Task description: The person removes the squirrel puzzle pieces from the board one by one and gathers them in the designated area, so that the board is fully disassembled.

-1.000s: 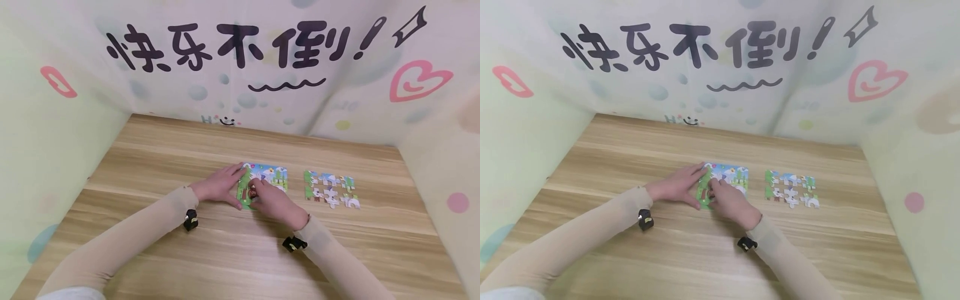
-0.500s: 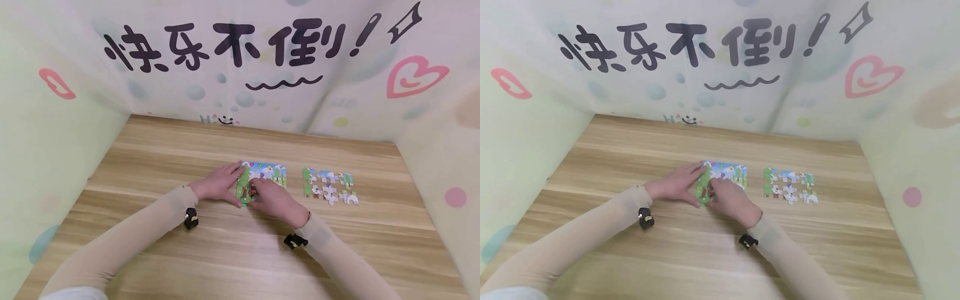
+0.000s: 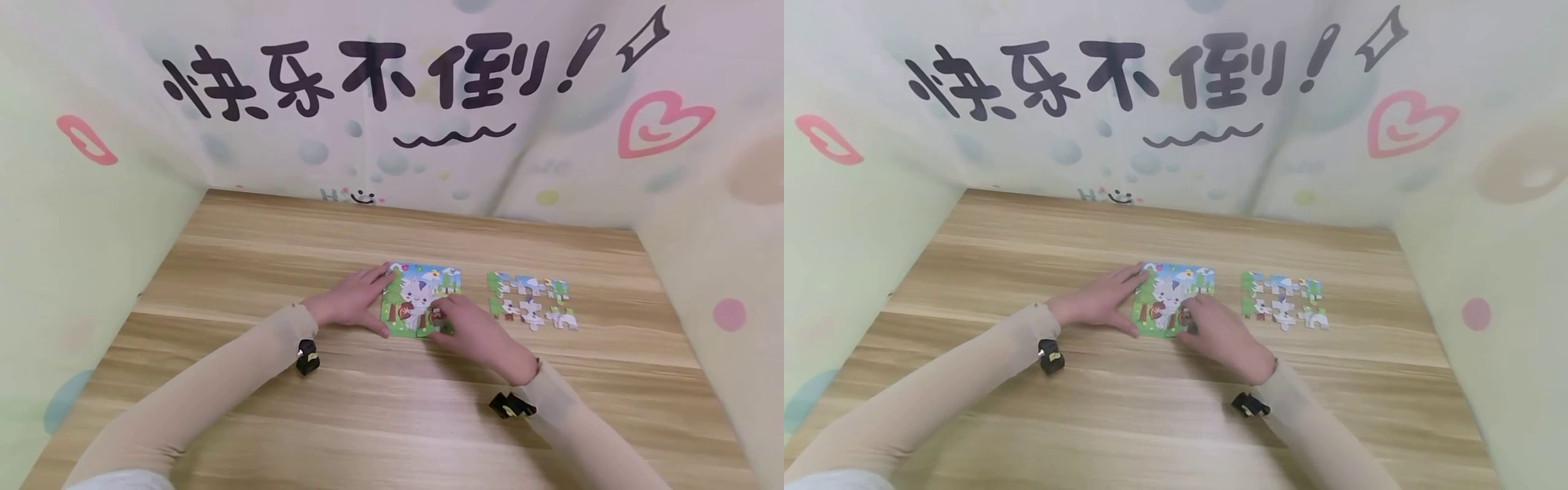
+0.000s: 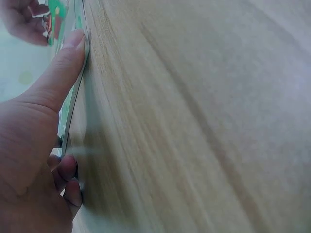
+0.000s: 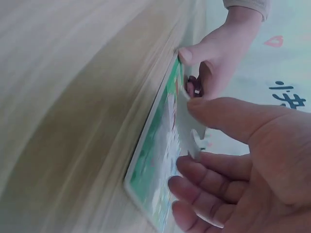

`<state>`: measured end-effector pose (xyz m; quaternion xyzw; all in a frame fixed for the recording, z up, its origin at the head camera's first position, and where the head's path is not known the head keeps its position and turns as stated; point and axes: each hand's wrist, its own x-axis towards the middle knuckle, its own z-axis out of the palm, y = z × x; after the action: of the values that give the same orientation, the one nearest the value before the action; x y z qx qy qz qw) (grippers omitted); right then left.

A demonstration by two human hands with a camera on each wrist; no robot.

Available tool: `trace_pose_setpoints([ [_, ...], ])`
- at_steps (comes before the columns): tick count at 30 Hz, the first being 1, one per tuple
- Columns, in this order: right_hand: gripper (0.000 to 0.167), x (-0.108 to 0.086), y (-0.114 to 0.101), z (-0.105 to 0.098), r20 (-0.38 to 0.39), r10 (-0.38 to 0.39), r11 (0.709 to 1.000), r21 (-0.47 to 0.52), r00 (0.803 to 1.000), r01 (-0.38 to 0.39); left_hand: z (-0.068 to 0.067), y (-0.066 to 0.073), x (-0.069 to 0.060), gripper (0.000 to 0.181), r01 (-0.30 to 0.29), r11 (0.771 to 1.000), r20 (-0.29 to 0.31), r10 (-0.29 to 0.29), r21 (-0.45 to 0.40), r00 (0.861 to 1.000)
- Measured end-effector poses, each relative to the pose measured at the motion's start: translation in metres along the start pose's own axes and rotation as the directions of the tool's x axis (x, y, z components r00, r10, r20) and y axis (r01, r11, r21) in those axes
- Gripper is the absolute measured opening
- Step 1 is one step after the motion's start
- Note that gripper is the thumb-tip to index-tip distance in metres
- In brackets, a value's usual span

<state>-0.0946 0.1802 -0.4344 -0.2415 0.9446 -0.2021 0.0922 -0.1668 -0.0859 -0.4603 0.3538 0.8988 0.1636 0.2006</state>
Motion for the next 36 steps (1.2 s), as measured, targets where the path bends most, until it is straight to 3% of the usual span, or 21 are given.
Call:
trace_pose_setpoints([
  [14,0.040,-0.050,0.038,-0.013,-0.108,-0.006,0.990,0.136,0.994,0.020,-0.002,0.001,-0.001,0.124,0.006,1.000,0.013,-0.005,-0.013,1.000],
  [26,0.041,-0.090,0.085,-0.008,-0.191,-0.004,0.996,0.089,0.982,0.021,0.000,-0.002,-0.001,0.124,0.008,1.000,0.020,-0.008,-0.002,1.000],
  [36,0.037,-0.100,0.103,-0.004,-0.193,0.044,0.996,0.082,0.980,-0.029,-0.001,-0.001,-0.001,0.122,-0.002,1.000,0.016,0.002,-0.003,1.000],
])
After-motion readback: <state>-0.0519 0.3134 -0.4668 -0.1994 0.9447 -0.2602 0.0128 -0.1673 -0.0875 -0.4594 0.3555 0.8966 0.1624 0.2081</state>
